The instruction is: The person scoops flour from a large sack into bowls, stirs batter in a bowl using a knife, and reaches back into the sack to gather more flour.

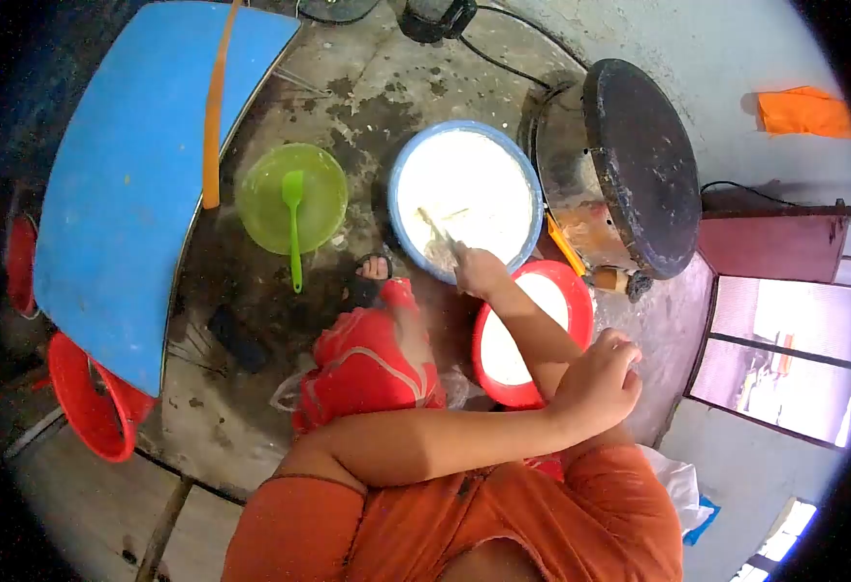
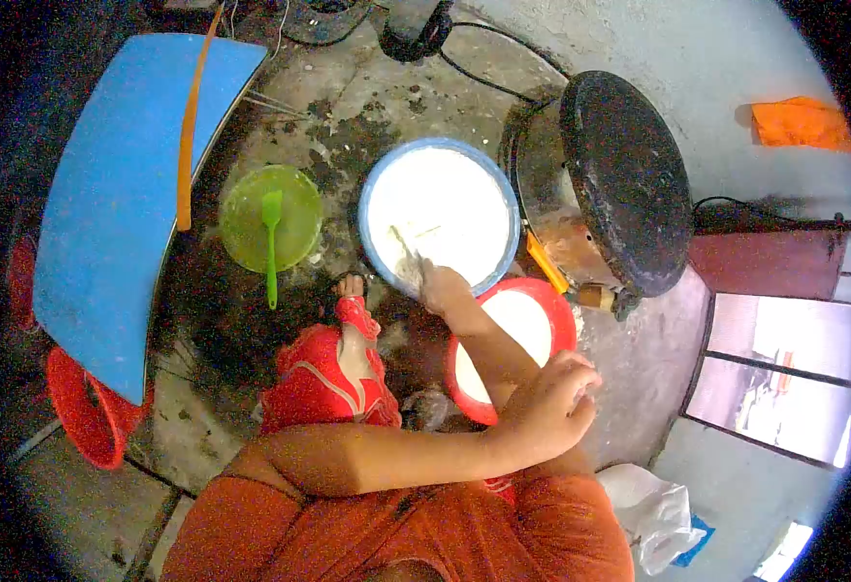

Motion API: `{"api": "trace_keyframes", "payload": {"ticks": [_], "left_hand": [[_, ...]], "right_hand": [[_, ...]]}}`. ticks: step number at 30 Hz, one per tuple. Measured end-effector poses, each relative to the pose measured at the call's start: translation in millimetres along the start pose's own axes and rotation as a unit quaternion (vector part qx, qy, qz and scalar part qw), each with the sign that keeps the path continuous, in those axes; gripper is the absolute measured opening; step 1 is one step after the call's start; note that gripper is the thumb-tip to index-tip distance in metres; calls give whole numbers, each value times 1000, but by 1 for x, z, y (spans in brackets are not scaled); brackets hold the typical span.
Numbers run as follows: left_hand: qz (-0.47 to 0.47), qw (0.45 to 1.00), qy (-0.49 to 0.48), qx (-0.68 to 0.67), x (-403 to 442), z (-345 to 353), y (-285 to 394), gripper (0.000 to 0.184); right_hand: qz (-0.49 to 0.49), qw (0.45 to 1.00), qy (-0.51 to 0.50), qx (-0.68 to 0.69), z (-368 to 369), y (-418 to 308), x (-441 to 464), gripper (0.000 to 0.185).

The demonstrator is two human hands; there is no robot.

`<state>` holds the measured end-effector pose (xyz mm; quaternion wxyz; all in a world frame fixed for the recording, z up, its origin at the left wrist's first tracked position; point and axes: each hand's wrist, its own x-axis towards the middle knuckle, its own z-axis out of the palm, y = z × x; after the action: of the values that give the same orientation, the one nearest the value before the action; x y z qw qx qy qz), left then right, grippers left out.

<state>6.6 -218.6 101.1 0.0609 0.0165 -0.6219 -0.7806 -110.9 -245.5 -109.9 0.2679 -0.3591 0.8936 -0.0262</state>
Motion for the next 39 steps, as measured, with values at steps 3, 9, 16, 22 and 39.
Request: {"api": "trace_keyframes", "payload": {"ticks": [3, 9, 16, 22, 39], "left_hand": [[-4, 1000, 5, 0, 0, 0, 5, 21], [50, 998, 26, 25, -3, 6, -2, 21], [26, 1000, 5, 2, -6, 4, -3, 22], [16, 1000, 3, -12, -4, 8, -7, 22], [40, 999, 15, -14, -1, 6, -7, 21]], "right_hand": [[114, 976, -13, 187, -23, -4, 3, 38], [97, 967, 9, 236, -85, -2, -38, 35], [31, 998, -37, -28, -26, 6, -10, 37], [188, 917, -44, 350, -47, -12, 12, 35], [142, 959, -57, 239, -48, -4, 24, 30]]}}
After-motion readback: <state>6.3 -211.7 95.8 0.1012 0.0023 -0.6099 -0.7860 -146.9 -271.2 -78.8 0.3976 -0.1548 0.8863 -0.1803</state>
